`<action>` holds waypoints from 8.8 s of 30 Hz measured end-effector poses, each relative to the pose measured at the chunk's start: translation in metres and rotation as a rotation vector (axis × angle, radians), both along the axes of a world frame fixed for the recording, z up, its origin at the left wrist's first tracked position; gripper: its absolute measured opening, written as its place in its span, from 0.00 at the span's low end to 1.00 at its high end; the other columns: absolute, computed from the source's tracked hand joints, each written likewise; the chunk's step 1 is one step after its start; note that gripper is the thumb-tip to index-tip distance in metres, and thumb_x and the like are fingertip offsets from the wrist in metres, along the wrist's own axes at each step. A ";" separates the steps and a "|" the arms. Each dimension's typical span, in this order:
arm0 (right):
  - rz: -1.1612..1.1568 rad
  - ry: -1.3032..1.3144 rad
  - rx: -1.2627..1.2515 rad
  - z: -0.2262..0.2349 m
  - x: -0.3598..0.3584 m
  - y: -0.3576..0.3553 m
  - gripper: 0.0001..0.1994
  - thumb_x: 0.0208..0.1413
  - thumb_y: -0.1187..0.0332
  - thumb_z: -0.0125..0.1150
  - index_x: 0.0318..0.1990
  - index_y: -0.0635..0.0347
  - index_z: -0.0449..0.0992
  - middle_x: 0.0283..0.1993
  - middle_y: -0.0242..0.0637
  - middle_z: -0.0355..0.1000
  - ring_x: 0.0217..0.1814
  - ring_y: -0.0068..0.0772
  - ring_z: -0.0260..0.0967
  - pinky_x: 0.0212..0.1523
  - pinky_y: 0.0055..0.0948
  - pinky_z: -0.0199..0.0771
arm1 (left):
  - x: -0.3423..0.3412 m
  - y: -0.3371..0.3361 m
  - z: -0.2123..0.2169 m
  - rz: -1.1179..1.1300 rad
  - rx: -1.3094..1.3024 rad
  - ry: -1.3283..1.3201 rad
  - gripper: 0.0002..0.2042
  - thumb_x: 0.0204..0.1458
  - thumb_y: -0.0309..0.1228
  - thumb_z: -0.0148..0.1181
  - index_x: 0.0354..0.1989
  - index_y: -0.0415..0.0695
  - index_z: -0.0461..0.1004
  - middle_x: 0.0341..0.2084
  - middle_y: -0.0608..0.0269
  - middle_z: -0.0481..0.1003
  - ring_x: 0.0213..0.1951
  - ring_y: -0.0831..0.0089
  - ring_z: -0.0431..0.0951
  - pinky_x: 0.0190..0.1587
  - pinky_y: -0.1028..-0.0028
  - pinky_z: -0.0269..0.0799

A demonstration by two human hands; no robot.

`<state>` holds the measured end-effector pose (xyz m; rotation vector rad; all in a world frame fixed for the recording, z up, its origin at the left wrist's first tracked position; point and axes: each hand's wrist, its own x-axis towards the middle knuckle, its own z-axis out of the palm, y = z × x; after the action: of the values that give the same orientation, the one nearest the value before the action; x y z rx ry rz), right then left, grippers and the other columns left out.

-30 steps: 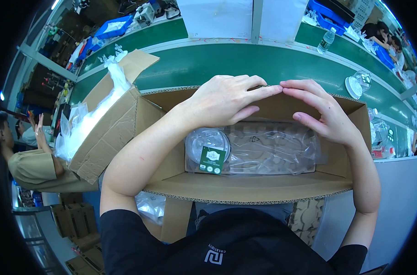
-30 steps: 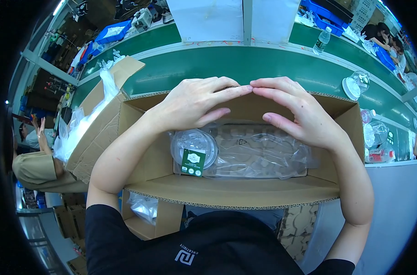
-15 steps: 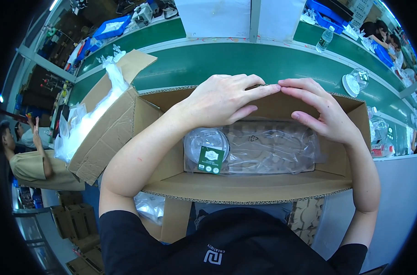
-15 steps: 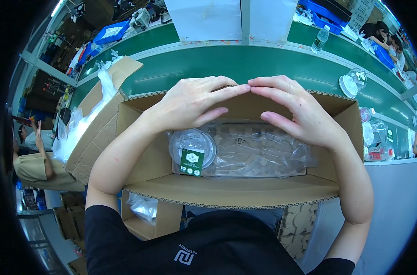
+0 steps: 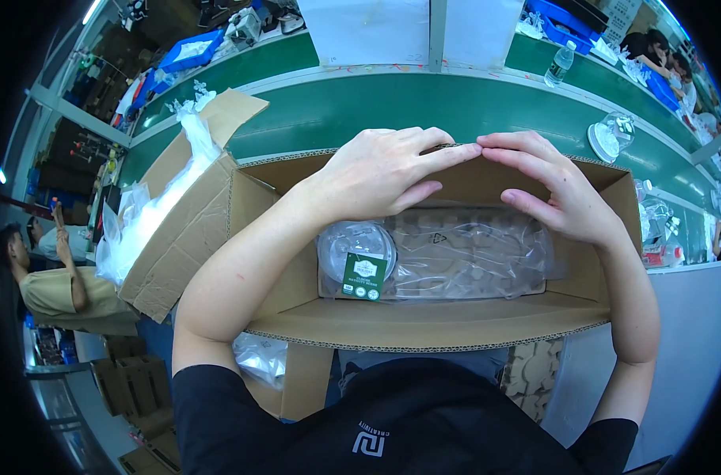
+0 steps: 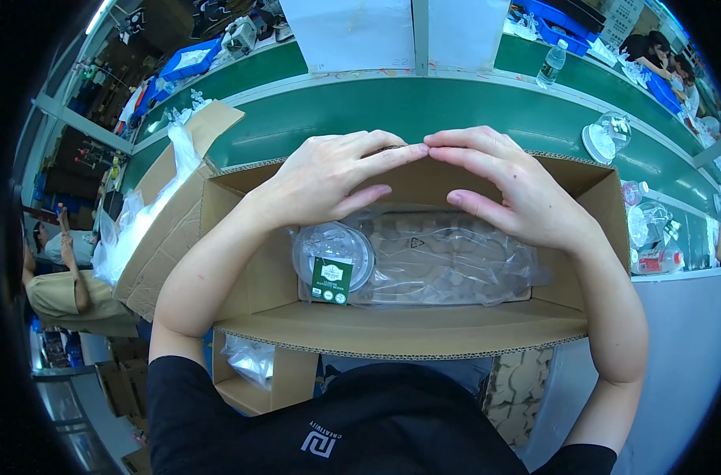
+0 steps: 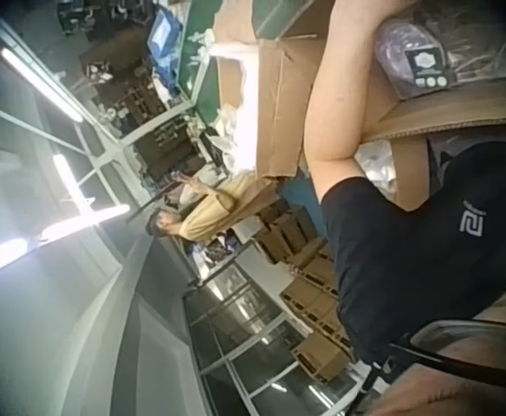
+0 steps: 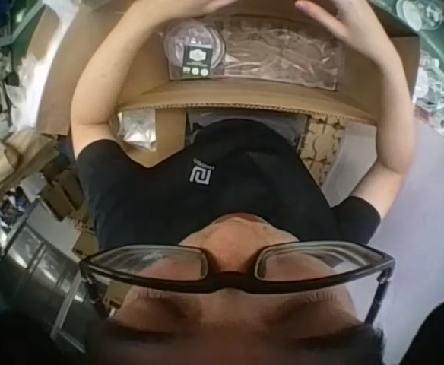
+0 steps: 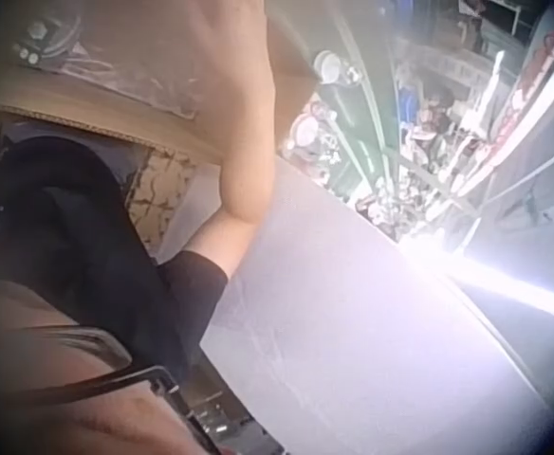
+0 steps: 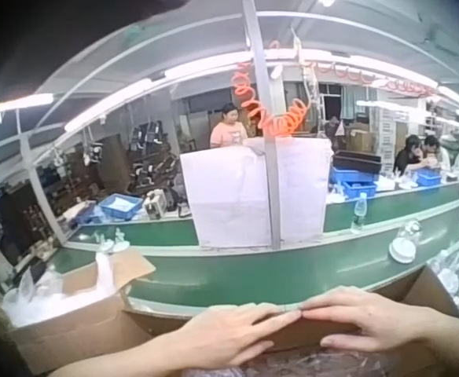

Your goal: Packing circular light fixtures into a cardboard box with protective padding on an assembly line.

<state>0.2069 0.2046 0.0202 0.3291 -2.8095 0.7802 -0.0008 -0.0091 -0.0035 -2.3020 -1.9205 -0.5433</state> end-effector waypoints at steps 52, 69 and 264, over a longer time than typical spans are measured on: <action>0.011 0.027 0.011 -0.004 -0.001 0.006 0.25 0.63 0.68 0.66 0.68 0.57 0.73 0.71 0.41 0.69 0.69 0.46 0.67 0.69 0.43 0.69 | 0.001 0.004 0.007 -0.006 -0.044 -0.042 0.32 0.56 0.30 0.67 0.72 0.54 0.69 0.58 0.60 0.76 0.50 0.58 0.82 0.49 0.63 0.81; 0.014 0.048 0.023 -0.008 -0.001 0.007 0.25 0.65 0.65 0.66 0.68 0.58 0.73 0.70 0.41 0.69 0.69 0.45 0.68 0.69 0.42 0.70 | 0.003 0.003 0.007 -0.003 -0.003 -0.006 0.31 0.57 0.31 0.67 0.71 0.54 0.69 0.55 0.61 0.77 0.48 0.61 0.82 0.48 0.65 0.80; -0.602 -0.301 0.573 0.053 -0.033 0.105 0.20 0.66 0.53 0.61 0.59 0.53 0.80 0.59 0.44 0.78 0.62 0.49 0.76 0.61 0.46 0.76 | -0.003 0.001 0.009 -0.014 -0.011 -0.056 0.33 0.55 0.33 0.68 0.71 0.53 0.68 0.54 0.60 0.77 0.48 0.59 0.81 0.47 0.63 0.80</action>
<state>0.1737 0.3101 0.0734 -0.5851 -3.0828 -0.1222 -0.0034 -0.0084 0.0053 -2.3327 -1.9378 -0.6066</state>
